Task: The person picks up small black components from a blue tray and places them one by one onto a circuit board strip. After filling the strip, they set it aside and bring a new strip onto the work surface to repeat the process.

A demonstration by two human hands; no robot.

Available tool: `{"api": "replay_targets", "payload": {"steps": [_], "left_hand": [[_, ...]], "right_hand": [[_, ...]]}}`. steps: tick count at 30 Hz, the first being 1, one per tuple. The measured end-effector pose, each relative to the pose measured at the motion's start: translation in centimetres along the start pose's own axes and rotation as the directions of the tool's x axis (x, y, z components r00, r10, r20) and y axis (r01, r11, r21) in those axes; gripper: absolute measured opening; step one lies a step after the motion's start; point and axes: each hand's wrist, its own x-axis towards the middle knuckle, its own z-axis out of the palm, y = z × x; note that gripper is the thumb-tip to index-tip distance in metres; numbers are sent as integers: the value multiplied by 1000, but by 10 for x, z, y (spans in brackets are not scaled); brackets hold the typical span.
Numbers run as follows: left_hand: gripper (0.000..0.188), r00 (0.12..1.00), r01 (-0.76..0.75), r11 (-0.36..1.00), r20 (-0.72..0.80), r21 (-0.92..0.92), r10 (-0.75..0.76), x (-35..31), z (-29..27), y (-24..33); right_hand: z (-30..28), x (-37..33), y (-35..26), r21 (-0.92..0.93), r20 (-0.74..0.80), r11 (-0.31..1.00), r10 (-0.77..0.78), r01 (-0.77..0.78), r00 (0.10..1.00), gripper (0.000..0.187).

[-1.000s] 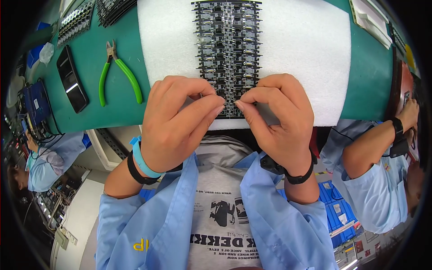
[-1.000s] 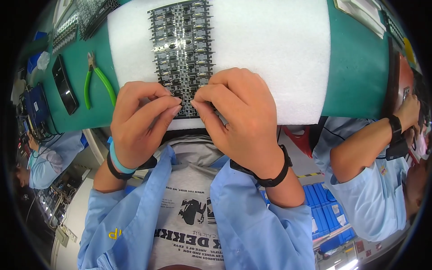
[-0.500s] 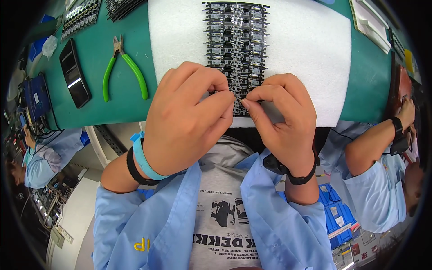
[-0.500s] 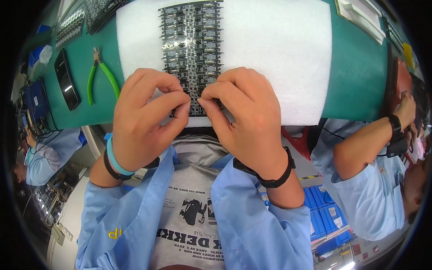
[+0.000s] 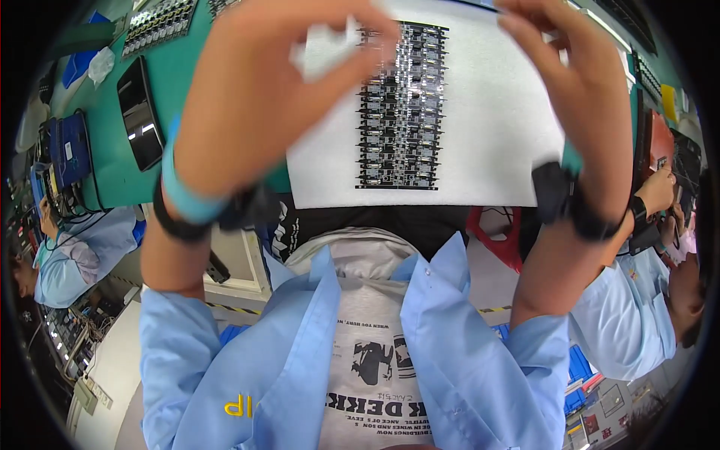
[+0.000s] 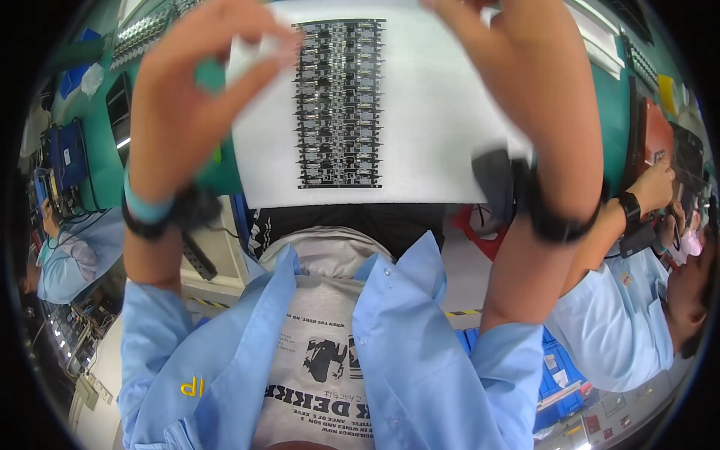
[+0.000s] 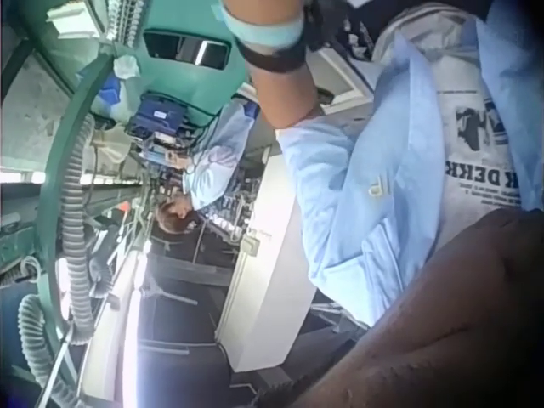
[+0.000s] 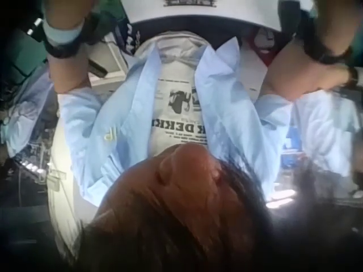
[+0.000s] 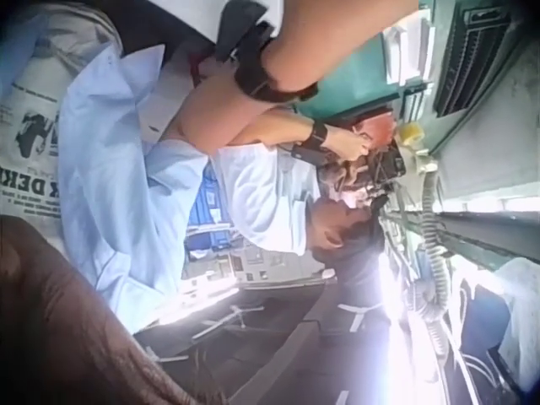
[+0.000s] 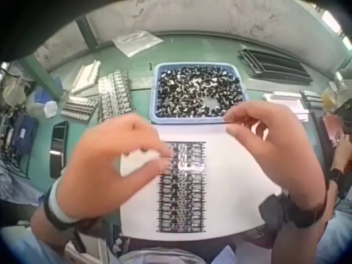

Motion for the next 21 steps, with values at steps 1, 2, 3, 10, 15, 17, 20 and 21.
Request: {"api": "replay_targets", "payload": {"steps": [1, 2, 3, 10, 15, 17, 20, 21], "left_hand": [[20, 1000, -11, 1000, -9, 1, 11, 19, -1, -9], [21, 996, -81, 991, -23, 103, 83, 41, 3, -16], [25, 991, -117, 965, -29, 233, 128, 54, 5, -28], [21, 993, 44, 937, 84, 347, -77, 80, 29, -75], [18, 998, -20, 965, -47, 261, 34, 85, 35, -91], [16, 992, 47, 991, -125, 127, -31, 83, 33, -84], [15, 984, 87, 996, -160, 24, -82, 84, 30, -75], [15, 982, 99, 995, -159, -8, -99, 85, 29, -73]], "right_hand": [[3, 22, -6, -8, -40, 999, 52, -53, 998, 19], [6, 35, 5, -20, -49, 999, 49, -50, 998, 19], [23, 54, 23, -37, -10, 998, 51, -51, 999, 18], [44, 90, 56, -143, 129, 979, 165, -147, 978, 12], [51, 90, 63, -119, 100, 989, 97, -85, 990, 11], [54, 88, 64, -115, 59, 992, 50, -43, 997, 10], [57, 87, 64, -104, 25, 994, 26, -24, 999, 10], [58, 87, 64, -92, 14, 995, 27, -25, 1000, 10]]}}
